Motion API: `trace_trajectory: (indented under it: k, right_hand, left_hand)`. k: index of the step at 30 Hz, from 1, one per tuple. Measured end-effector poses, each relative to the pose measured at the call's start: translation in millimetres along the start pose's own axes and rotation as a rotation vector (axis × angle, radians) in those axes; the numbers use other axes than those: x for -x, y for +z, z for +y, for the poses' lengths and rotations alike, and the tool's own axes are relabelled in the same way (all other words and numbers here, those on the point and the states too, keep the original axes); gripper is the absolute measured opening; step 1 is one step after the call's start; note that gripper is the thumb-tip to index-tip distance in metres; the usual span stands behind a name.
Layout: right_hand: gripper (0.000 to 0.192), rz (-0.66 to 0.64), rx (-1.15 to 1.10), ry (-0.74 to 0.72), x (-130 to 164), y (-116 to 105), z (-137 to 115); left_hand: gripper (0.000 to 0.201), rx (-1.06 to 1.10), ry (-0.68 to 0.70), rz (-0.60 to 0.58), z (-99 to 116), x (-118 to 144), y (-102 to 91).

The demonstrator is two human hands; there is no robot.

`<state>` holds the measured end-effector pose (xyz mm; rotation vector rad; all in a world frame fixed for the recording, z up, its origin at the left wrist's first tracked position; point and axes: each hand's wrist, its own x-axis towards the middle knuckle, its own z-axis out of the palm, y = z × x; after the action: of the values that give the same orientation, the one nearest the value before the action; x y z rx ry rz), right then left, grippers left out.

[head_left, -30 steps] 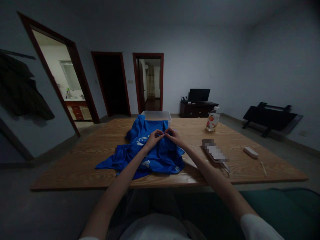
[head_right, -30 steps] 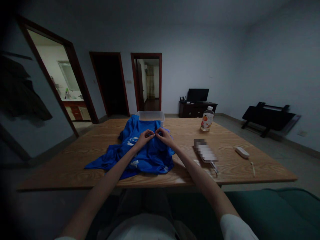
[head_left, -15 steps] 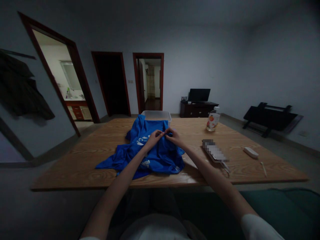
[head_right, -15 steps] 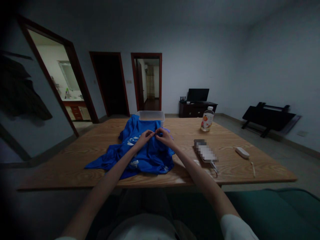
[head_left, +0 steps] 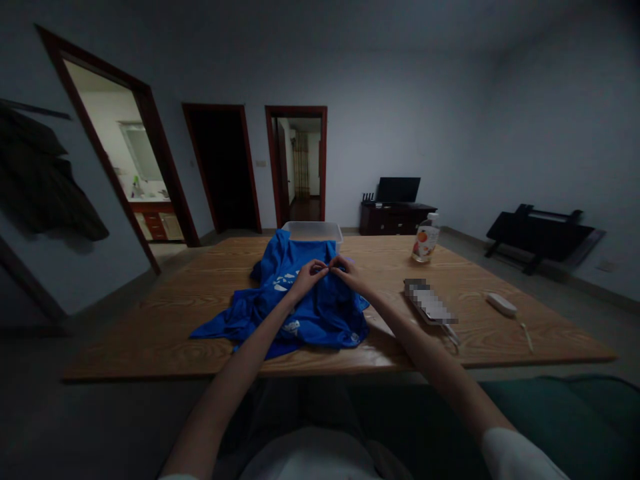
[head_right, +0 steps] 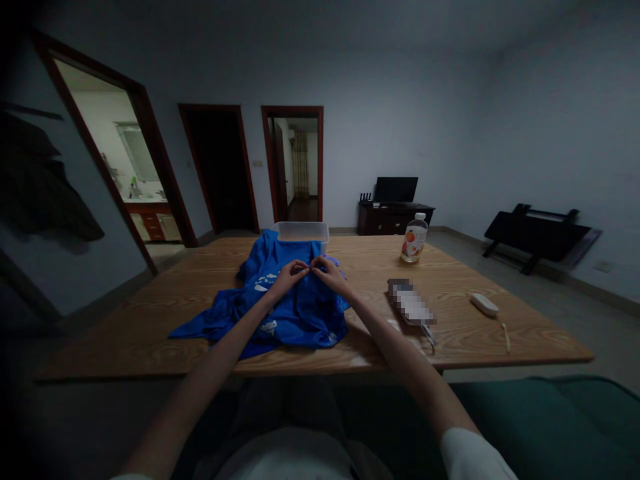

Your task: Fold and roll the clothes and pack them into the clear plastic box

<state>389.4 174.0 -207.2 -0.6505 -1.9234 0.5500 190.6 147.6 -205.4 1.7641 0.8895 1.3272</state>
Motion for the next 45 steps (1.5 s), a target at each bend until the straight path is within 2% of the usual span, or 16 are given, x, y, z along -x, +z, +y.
trace_trajectory:
  k: [6,15,23,38,45]
  right_hand:
    - [0.029,-0.014,-0.009,0.028,-1.1,1.1,6.3]
    - [0.023,-0.009,-0.05,0.001,-1.1,0.8,5.0]
    - [0.02,0.005,-0.028,-0.02,0.3,1.0,0.1]
    - [0.029,-0.029,-0.095,0.06,0.0,0.7,2.5]
    - [0.023,-0.014,-0.052,0.0,0.6,-0.3,-0.3]
  left_hand:
    - [0.041,-0.006,0.025,0.023,1.6,-0.6,0.4]
    - [0.044,-0.036,0.037,0.061,-2.0,-3.3,-0.3]
    - [0.044,-0.018,0.053,0.009,-9.1,-6.2,0.1]
    - [0.036,-0.023,0.087,0.025,-6.7,-1.9,-0.5]
    - [0.041,-0.006,0.066,0.032,-7.2,-4.3,2.1]
